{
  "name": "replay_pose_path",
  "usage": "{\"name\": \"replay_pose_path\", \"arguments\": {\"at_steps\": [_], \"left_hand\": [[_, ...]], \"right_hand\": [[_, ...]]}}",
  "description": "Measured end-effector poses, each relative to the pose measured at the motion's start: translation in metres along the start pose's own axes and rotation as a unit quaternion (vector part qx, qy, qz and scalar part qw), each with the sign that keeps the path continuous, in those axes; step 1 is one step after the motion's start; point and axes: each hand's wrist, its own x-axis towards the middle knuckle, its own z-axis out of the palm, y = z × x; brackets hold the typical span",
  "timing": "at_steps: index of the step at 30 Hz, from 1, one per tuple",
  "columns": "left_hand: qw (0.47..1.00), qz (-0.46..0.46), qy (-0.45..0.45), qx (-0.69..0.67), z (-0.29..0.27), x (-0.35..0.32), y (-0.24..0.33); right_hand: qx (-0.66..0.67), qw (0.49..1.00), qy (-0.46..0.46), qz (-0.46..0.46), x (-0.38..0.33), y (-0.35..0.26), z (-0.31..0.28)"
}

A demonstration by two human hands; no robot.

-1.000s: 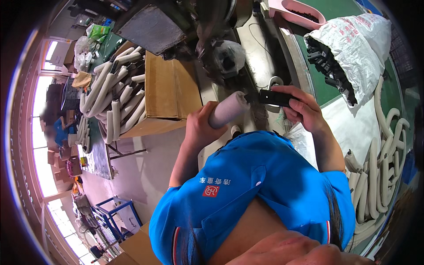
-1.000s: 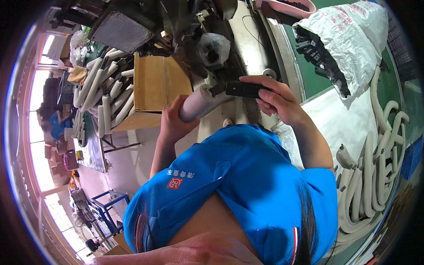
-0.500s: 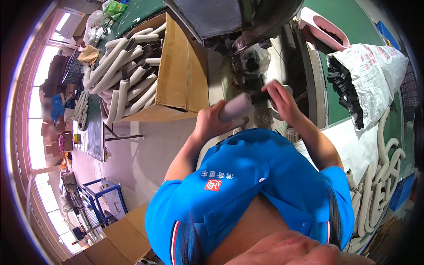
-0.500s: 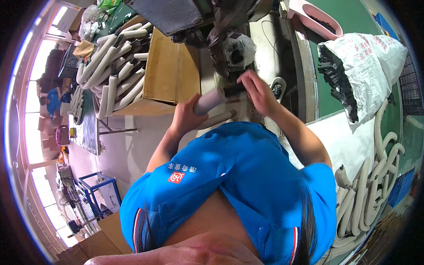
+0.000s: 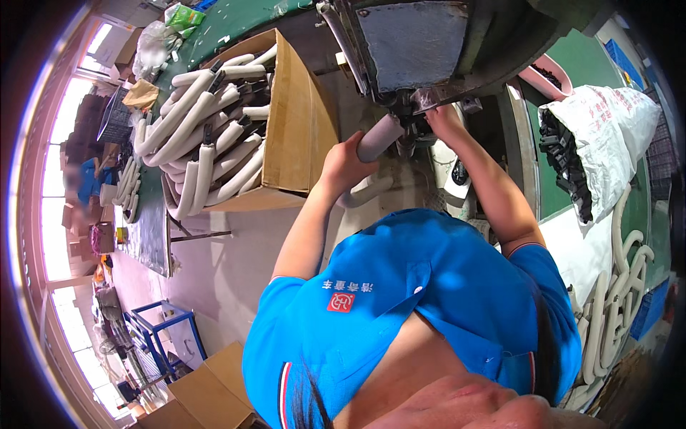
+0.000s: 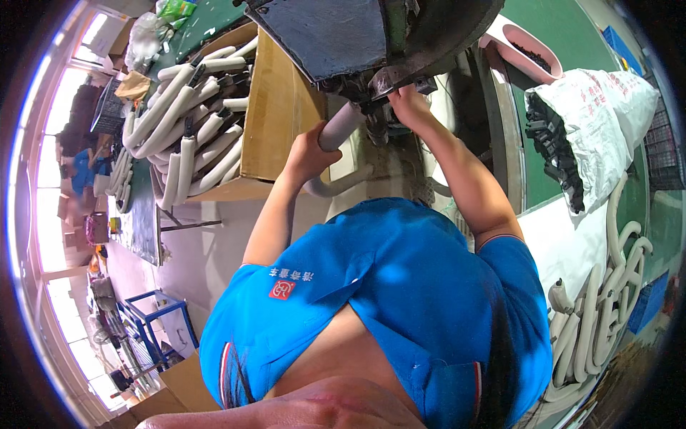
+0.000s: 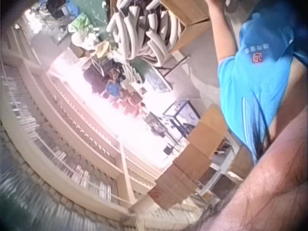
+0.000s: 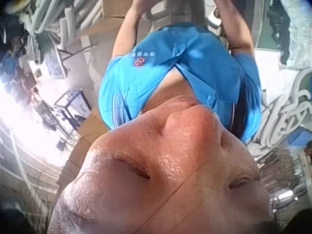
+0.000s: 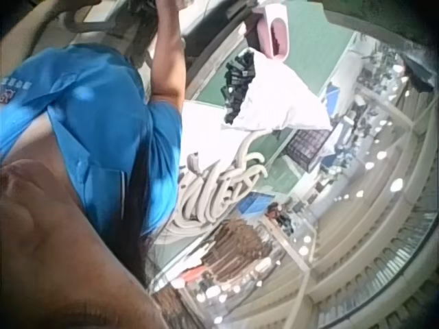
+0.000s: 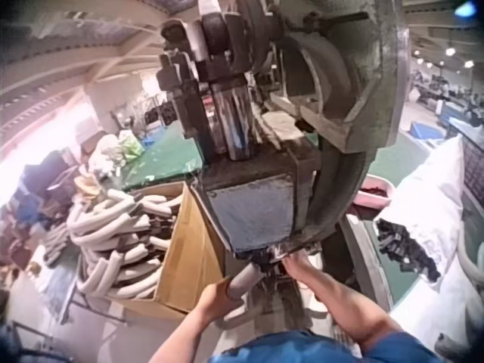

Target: The person repeatedly picks up foam-covered cylindrical parts and black plastic clips, then inserts the clips into the ends of the cylinders at a workbench. The person handles the parts one at a time and places the assembled units aside.

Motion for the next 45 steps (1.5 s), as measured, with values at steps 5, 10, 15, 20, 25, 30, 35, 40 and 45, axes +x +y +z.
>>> {"name": "replay_pose_path", "arguments": {"at_steps": [5,10,15,20,25,30,35,40,45], "left_hand": [[0.997,0.009,-0.013,0.070,0.017,0.012,-0.027],[0.986,-0.028,-0.074,0.143,-0.007,0.015,-0.007],[0.978,0.021,-0.135,0.159,-0.003,0.032,-0.017],[0.989,0.047,-0.100,0.099,-0.005,0.027,-0.022],[0.993,0.044,-0.072,0.079,-0.002,0.024,-0.029],[0.992,0.053,-0.075,0.086,-0.005,0.028,-0.029],[0.986,0.046,-0.113,0.114,-0.004,0.033,-0.026],[0.986,0.067,-0.108,0.105,-0.033,0.028,-0.010],[0.977,0.110,-0.147,0.110,-0.053,0.002,-0.023]], "right_hand": [[0.276,0.952,-0.102,0.080,0.001,0.015,-0.011],[0.149,0.975,-0.103,-0.126,0.033,0.097,0.033],[-0.149,0.964,0.074,-0.206,0.049,0.200,0.118],[0.637,0.755,0.009,0.154,0.034,0.189,0.124],[-0.182,0.938,0.086,-0.282,0.037,0.168,0.096],[-0.010,0.987,0.103,-0.125,0.048,0.163,0.103],[-0.050,0.991,0.048,-0.111,0.048,0.142,0.086],[0.049,0.999,-0.019,0.004,0.036,0.106,0.069],[0.328,0.941,0.021,0.081,-0.001,0.048,0.028]]}}
